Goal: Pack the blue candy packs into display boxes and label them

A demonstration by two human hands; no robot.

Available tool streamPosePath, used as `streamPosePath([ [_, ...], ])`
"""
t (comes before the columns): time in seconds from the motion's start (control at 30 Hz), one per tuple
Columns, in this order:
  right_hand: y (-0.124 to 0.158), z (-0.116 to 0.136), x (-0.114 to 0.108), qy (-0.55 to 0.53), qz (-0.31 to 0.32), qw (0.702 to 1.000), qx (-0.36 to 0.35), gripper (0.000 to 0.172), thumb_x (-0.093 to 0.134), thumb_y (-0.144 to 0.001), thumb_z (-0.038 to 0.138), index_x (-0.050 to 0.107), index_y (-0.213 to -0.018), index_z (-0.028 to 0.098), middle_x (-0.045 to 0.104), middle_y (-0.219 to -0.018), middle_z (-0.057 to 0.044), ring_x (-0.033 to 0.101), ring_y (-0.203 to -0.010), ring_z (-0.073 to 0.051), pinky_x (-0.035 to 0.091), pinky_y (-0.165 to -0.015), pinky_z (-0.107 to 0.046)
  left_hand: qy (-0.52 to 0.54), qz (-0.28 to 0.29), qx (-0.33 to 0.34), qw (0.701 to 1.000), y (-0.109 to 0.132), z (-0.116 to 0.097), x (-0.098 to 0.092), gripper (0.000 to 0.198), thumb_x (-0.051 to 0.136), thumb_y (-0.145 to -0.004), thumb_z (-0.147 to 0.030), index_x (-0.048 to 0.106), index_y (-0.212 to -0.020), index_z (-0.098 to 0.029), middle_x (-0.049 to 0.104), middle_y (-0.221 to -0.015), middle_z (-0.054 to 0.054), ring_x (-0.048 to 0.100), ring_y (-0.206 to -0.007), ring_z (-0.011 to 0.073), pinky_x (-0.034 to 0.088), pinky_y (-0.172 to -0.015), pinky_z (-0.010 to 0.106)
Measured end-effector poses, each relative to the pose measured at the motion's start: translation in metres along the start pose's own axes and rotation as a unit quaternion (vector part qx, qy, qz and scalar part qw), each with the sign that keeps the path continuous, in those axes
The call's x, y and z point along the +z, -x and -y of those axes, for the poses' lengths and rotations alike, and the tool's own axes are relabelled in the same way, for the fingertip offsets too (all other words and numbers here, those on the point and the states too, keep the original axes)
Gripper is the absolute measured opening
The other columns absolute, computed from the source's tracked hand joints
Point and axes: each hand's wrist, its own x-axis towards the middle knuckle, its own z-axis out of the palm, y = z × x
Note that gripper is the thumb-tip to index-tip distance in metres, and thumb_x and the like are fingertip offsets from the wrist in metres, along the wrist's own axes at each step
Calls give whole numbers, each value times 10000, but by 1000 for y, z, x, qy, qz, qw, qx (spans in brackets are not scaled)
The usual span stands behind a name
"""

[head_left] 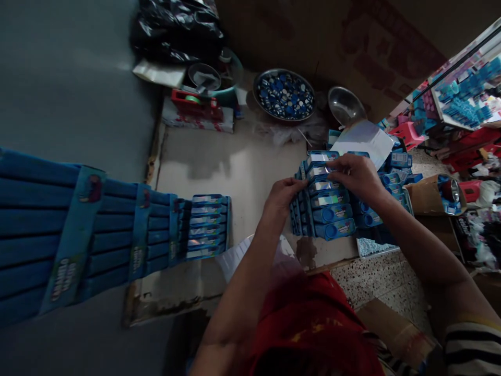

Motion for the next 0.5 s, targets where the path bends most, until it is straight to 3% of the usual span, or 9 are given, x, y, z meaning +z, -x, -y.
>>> streamPosePath([
  [0.1,-2,-3,-1,-46,3,999,0,245,807,-848,329,824,-1067,220,734,-783,3,639,-722,-166,462,-716,-321,13,-29,29,999,-4,19,-2,496,966,-523,-512,637,-730,-205,632,-764,-1,567,-730,148,459,-656,277],
  [0.2,-3,-5,-1,-67,0,998,-9,253,808,-839,343,813,-1057,215,718,-779,5,622,-718,-162,458,-708,-317,-7,-127,136,982,-8,30,-11,402,911,-643,-419,674,-903,-225,655,-893,2,603,-808,152,495,-745,291],
  [0.3,-1,-7,0,-89,-1,996,-13,272,808,-840,380,806,-1050,208,691,-749,10,605,-705,-162,455,-697,-312,-47,-199,208,956,-5,27,-18,257,797,-789,-382,677,-961,-231,683,-943,25,645,-895,171,520,-846,312],
  [0.4,7,-7,3,-97,-35,995,-21,263,778,-871,401,792,-1034,195,688,-780,-7,607,-731,-175,477,-725,-326,-80,-200,274,937,1,13,-13,248,703,-912,-427,710,-1084,-248,725,-1159,72,673,-1117,225,536,-957,352],
  [0.5,18,-2,9,-73,-117,990,-37,221,667,-958,357,760,-1090,206,693,-913,-42,633,-838,-204,510,-805,-362,-101,-190,331,919,1,1,9,303,652,-984,-461,713,-1223,-284,683,-1379,82,590,-1369,271,517,-1072,391],
])
